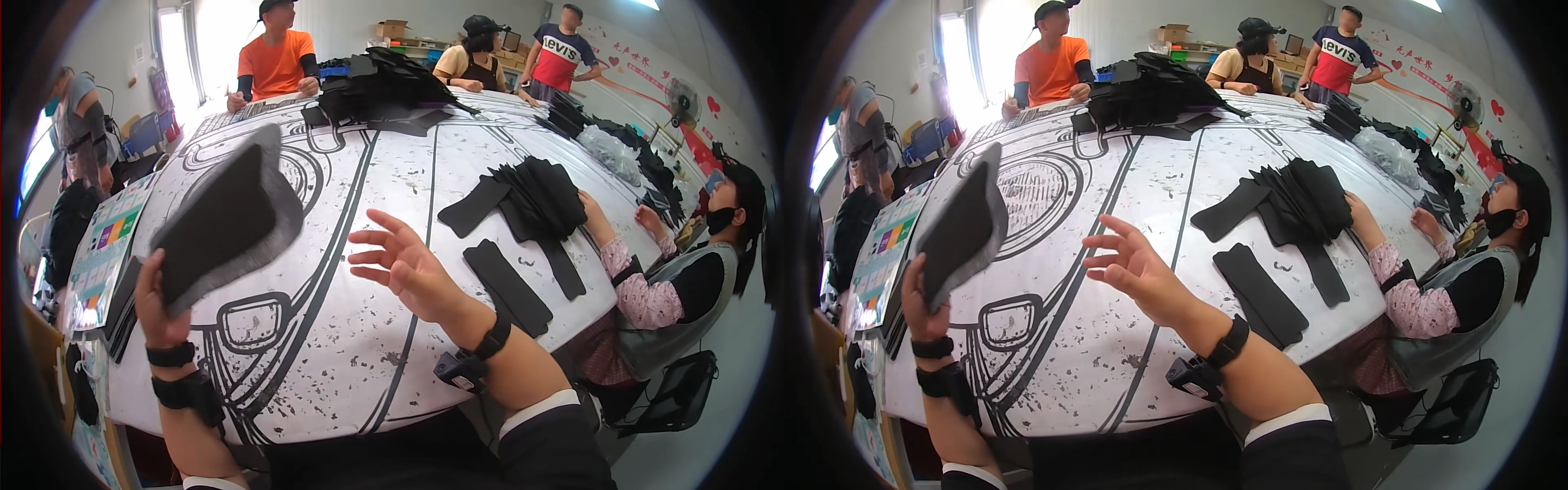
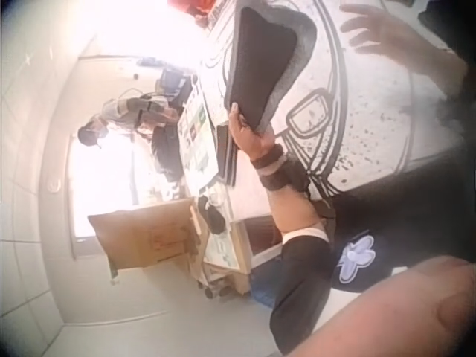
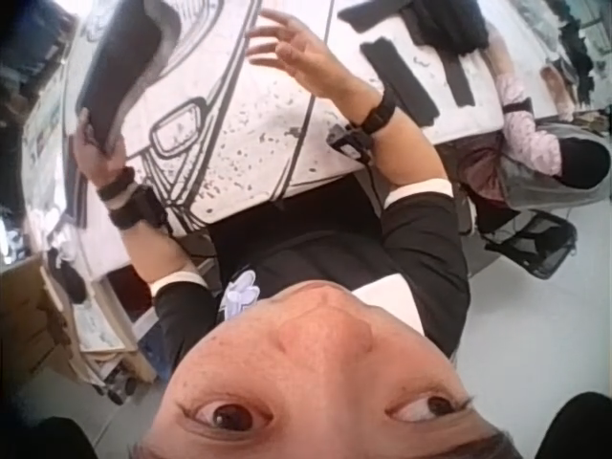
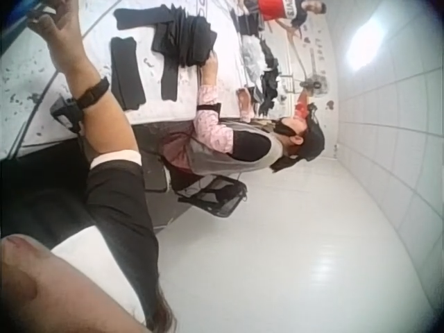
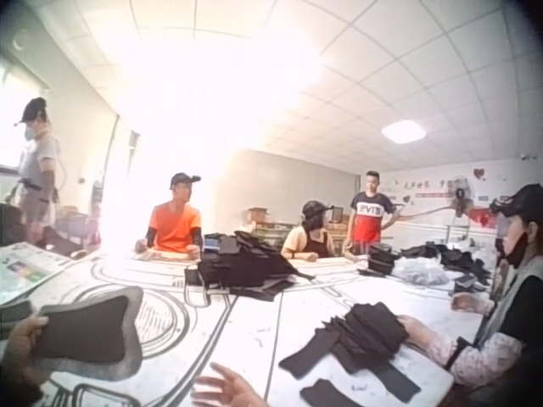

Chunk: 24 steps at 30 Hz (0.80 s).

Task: The recorder is aligning and pressing together different layers of a shoe insole or outsole component on a workshop table.

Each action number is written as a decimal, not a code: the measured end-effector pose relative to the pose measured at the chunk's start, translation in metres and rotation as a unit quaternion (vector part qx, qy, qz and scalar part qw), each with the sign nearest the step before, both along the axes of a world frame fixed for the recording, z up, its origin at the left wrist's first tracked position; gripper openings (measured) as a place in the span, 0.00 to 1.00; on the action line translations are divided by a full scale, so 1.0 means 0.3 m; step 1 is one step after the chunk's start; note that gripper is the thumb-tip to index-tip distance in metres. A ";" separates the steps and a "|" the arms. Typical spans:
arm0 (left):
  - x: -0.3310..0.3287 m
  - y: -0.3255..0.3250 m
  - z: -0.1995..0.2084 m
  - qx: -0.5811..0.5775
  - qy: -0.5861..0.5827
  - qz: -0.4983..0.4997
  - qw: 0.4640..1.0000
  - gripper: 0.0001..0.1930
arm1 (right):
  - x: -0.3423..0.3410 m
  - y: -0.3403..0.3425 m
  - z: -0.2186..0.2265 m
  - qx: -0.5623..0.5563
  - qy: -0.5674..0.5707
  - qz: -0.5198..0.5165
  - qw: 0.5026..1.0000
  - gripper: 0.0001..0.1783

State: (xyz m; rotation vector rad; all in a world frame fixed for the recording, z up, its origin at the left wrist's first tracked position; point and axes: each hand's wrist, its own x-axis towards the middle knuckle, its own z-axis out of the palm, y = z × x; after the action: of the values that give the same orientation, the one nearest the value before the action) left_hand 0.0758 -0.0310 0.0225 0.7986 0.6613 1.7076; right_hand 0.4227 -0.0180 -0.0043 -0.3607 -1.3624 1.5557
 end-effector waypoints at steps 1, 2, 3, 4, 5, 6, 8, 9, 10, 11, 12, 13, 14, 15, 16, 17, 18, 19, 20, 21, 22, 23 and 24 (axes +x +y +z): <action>0.041 0.006 -0.006 -0.002 0.042 -0.050 0.998 0.17 | 0.000 0.005 -0.008 -0.015 0.030 0.042 0.999 0.47; 0.095 0.010 -0.016 -0.014 0.052 -0.070 0.996 0.17 | 0.003 0.004 -0.013 -0.028 0.042 0.057 0.997 0.46; 0.142 0.011 -0.022 -0.028 0.067 -0.076 0.994 0.16 | 0.002 0.003 -0.017 -0.029 0.042 0.057 0.997 0.46; 0.164 0.017 -0.043 -0.035 0.072 -0.080 0.994 0.14 | -0.001 0.002 -0.023 -0.055 0.056 0.068 0.995 0.46; 0.180 0.020 -0.057 -0.041 0.078 -0.085 0.993 0.12 | -0.004 0.002 -0.028 -0.080 0.071 0.079 0.991 0.45; 0.194 0.015 -0.056 -0.046 0.076 -0.096 0.991 0.12 | -0.006 0.003 -0.028 -0.081 0.072 0.080 0.991 0.45; 0.200 0.012 -0.057 -0.045 0.088 -0.106 0.989 0.12 | -0.007 -0.002 -0.014 -0.110 0.053 0.050 0.991 0.33; 0.202 0.010 -0.058 -0.042 0.100 -0.114 0.987 0.12 | -0.009 -0.004 -0.008 -0.124 0.044 0.035 0.991 0.27; 0.206 0.007 -0.055 -0.042 0.100 -0.116 0.987 0.12 | -0.016 -0.005 -0.003 -0.115 0.025 -0.011 0.993 0.19; 0.208 0.004 -0.050 -0.042 0.105 -0.120 0.986 0.12 | -0.012 -0.003 -0.007 -0.116 0.026 -0.013 0.993 0.19; 0.210 0.002 -0.048 -0.041 0.110 -0.124 0.985 0.12 | -0.008 0.000 -0.013 -0.115 0.014 -0.038 0.993 0.18; 0.213 0.002 -0.051 -0.042 0.110 -0.125 0.985 0.12 | -0.005 0.002 -0.017 -0.114 0.003 -0.062 0.991 0.17; 0.218 0.002 -0.054 -0.042 0.113 -0.121 0.985 0.12 | -0.003 0.003 -0.018 -0.115 0.002 -0.063 0.991 0.17; 0.224 0.003 -0.055 -0.041 0.116 -0.117 0.985 0.13 | -0.001 0.005 -0.018 -0.115 0.005 -0.086 0.990 0.16; 0.229 0.001 -0.055 -0.042 0.117 -0.117 0.985 0.13 | -0.001 0.007 -0.018 -0.115 0.008 -0.106 0.988 0.15; 0.236 -0.002 -0.052 -0.038 0.116 -0.120 0.985 0.14 | -0.001 0.009 -0.019 -0.115 0.008 -0.106 0.988 0.15; 0.239 -0.003 -0.052 -0.033 0.115 -0.123 0.985 0.15 | 0.000 0.010 -0.018 -0.118 0.010 -0.111 0.987 0.15; 0.236 -0.002 -0.057 -0.033 0.115 -0.123 0.985 0.15 | 0.000 0.010 -0.017 -0.120 0.013 -0.116 0.986 0.15; 0.228 0.001 -0.066 -0.032 0.125 -0.132 0.983 0.15 | -0.001 0.011 -0.017 -0.120 0.013 -0.116 0.986 0.15; 0.222 0.002 -0.072 -0.030 0.135 -0.141 0.980 0.16 | -0.001 0.012 -0.017 -0.118 0.014 -0.118 0.986 0.14; 0.219 0.002 -0.075 -0.030 0.135 -0.142 0.980 0.16 | 0.001 0.013 -0.018 -0.115 0.016 -0.121 0.986 0.14; 0.217 0.002 -0.077 -0.038 0.141 -0.140 0.979 0.16 | 0.002 0.014 -0.020 -0.115 0.016 -0.121 0.986 0.14; 0.216 0.002 -0.079 -0.046 0.148 -0.138 0.978 0.15 | 0.003 0.016 -0.021 -0.117 0.018 -0.123 0.985 0.14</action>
State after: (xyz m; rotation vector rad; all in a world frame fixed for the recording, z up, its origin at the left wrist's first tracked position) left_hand 0.1408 -0.0302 -0.0013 1.0392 0.7852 1.3101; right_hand 0.4237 -0.0132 -0.0107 -0.6203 -1.0640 1.5082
